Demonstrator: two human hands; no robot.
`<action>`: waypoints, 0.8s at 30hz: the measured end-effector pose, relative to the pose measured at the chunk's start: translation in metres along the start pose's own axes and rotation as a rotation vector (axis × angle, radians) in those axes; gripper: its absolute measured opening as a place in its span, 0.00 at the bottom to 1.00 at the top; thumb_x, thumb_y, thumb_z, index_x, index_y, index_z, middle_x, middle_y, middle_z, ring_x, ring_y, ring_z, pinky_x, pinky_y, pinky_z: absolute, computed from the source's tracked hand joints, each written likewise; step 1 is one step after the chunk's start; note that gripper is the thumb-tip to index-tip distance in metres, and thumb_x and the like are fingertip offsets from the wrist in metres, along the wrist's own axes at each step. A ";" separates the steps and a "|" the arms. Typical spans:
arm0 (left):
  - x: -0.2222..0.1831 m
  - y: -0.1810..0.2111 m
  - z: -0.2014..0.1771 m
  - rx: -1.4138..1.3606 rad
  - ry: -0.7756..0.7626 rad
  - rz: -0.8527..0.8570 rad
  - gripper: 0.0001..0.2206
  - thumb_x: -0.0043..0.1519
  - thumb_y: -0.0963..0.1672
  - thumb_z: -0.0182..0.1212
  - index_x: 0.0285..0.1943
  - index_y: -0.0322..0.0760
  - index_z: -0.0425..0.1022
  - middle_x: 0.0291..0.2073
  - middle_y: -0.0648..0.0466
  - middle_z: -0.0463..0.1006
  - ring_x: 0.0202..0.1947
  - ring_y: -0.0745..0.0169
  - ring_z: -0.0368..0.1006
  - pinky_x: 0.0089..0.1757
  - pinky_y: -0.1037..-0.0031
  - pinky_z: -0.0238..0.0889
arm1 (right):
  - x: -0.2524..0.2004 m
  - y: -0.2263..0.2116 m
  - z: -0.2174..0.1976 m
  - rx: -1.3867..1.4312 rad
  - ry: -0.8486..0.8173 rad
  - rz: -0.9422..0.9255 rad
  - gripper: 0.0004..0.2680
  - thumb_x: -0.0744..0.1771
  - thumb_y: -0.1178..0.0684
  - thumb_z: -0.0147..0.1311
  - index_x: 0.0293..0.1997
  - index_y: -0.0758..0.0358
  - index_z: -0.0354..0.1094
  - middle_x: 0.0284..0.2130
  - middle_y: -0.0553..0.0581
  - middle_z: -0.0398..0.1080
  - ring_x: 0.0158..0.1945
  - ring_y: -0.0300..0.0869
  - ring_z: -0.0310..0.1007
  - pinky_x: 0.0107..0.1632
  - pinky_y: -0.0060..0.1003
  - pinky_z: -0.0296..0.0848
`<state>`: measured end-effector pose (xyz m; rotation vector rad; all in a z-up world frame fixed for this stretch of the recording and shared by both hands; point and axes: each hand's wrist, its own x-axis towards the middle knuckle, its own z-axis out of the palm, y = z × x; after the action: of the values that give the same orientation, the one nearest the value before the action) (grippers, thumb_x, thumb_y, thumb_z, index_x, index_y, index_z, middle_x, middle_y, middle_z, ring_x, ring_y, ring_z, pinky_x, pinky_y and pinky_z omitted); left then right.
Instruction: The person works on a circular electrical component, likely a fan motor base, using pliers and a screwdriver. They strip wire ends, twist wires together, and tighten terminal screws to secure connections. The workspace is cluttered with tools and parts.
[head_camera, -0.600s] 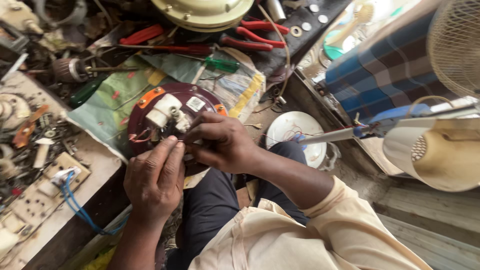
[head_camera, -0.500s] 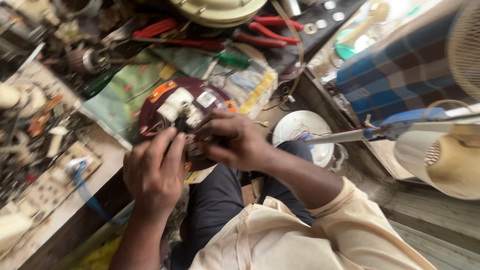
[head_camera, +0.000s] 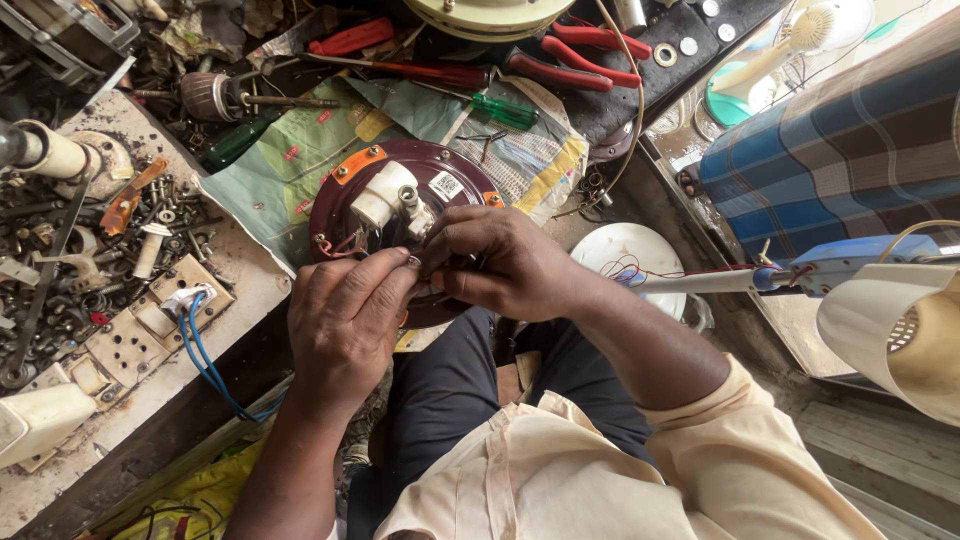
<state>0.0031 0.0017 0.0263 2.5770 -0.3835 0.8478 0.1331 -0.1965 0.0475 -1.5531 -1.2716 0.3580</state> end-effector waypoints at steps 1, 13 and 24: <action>0.000 0.000 0.001 -0.012 0.011 -0.011 0.11 0.61 0.40 0.68 0.53 0.40 0.81 0.54 0.59 0.78 0.49 0.58 0.73 0.50 0.64 0.65 | 0.001 -0.001 0.000 -0.009 -0.001 0.015 0.05 0.67 0.59 0.58 0.46 0.65 0.72 0.40 0.58 0.74 0.46 0.51 0.76 0.50 0.41 0.75; -0.002 -0.003 0.004 -0.106 0.106 -0.095 0.12 0.62 0.39 0.70 0.53 0.41 0.79 0.52 0.56 0.77 0.51 0.53 0.74 0.51 0.62 0.66 | -0.026 0.006 0.015 -0.148 0.307 0.127 0.09 0.65 0.62 0.62 0.48 0.67 0.73 0.43 0.60 0.75 0.47 0.47 0.78 0.51 0.37 0.74; -0.011 -0.018 0.015 -0.271 0.169 -0.145 0.10 0.63 0.40 0.68 0.52 0.45 0.79 0.50 0.55 0.78 0.49 0.53 0.74 0.51 0.64 0.67 | -0.121 0.070 -0.030 0.026 0.699 0.529 0.06 0.69 0.62 0.57 0.51 0.69 0.71 0.41 0.51 0.75 0.45 0.33 0.73 0.50 0.29 0.72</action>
<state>0.0088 0.0123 0.0033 2.2362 -0.2400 0.8875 0.1456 -0.3062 -0.0428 -1.7616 -0.3118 0.1301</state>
